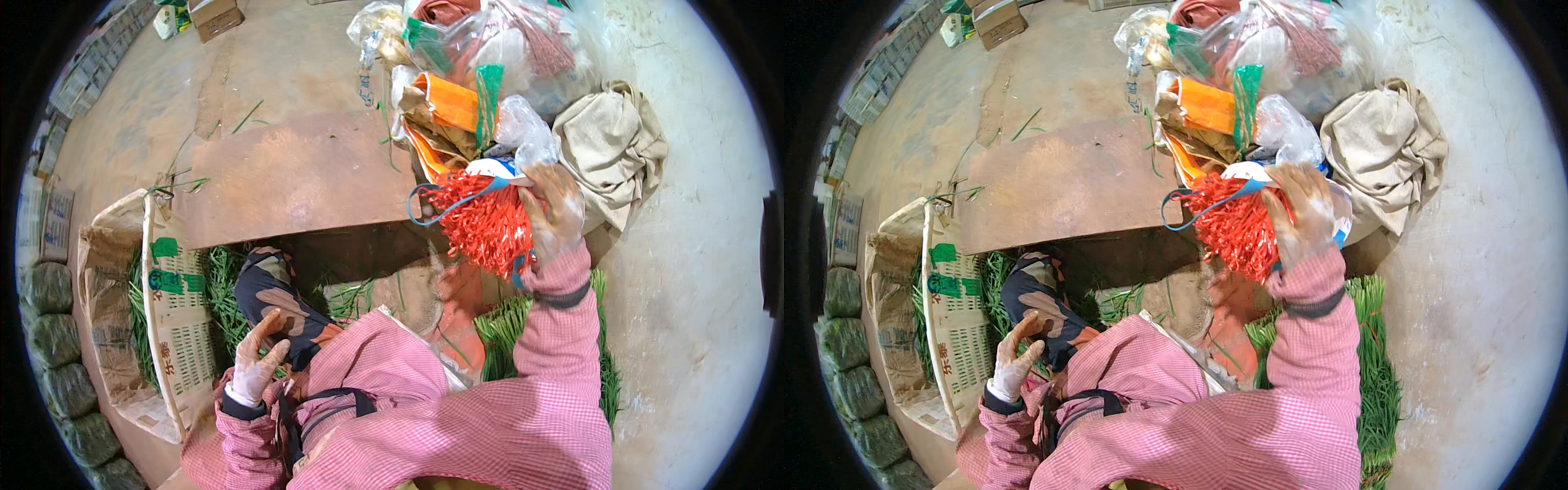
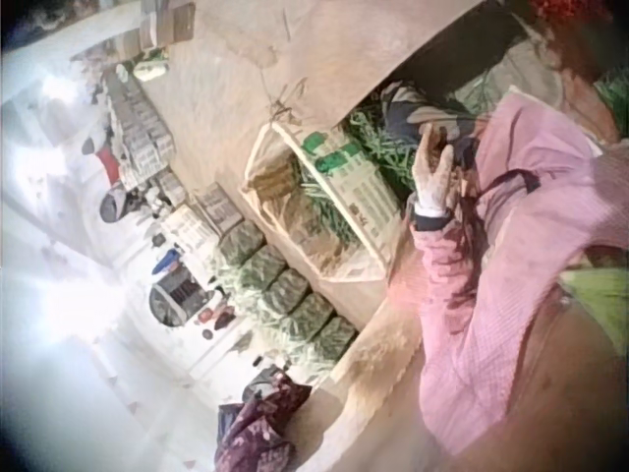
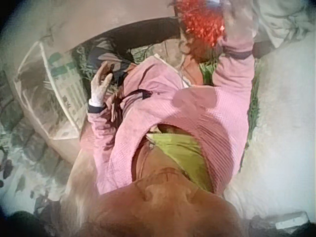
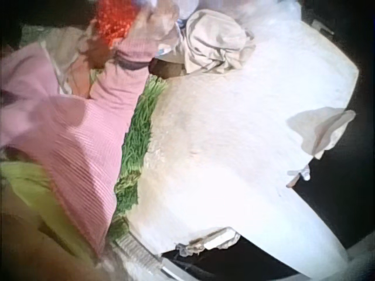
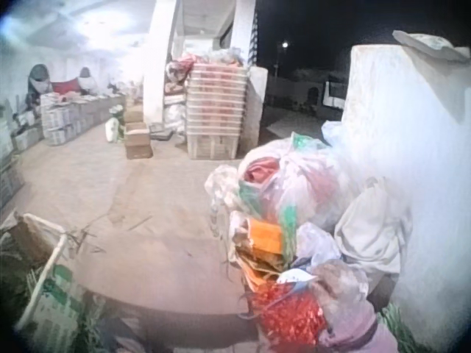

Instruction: The person gathers bunches of green vegetables from a large crate, aligns the stalks, and secures them with a red tie before placing them on the floor.

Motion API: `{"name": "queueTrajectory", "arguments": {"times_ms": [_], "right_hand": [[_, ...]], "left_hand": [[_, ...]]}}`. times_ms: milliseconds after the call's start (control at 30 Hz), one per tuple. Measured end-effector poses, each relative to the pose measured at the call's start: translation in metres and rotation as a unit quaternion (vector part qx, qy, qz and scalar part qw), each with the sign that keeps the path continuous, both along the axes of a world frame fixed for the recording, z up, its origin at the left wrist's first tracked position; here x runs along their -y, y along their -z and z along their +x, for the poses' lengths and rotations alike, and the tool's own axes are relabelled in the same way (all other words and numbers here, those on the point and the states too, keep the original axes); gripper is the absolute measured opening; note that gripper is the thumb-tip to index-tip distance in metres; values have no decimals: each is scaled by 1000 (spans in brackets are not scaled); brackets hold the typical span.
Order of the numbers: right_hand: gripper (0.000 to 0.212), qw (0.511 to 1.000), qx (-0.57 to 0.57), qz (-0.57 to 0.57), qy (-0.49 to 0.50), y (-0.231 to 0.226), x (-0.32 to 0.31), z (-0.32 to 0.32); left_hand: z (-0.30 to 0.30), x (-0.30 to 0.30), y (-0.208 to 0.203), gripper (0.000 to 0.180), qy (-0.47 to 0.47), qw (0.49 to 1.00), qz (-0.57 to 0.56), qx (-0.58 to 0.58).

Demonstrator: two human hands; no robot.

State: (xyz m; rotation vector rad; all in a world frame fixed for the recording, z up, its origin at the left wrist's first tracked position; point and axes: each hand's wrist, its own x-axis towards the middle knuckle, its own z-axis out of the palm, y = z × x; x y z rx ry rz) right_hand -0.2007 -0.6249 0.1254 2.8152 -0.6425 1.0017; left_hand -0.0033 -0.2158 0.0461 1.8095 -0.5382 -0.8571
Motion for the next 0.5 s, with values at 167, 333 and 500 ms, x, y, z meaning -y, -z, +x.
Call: {"name": "queueTrajectory", "arguments": {"times_ms": [167,333,500], "right_hand": [[26,905,205,374,-10,-17,0,1],[25,797,72,594,80,21,-12,-82],[21,614,-40,772,159,180,-51,-152]], "left_hand": [[13,-44,15,46,-96,994,-17,-54],[14,-71,31,40,-167,983,-33,-64],[12,-82,27,40,-178,983,34,0]]}}
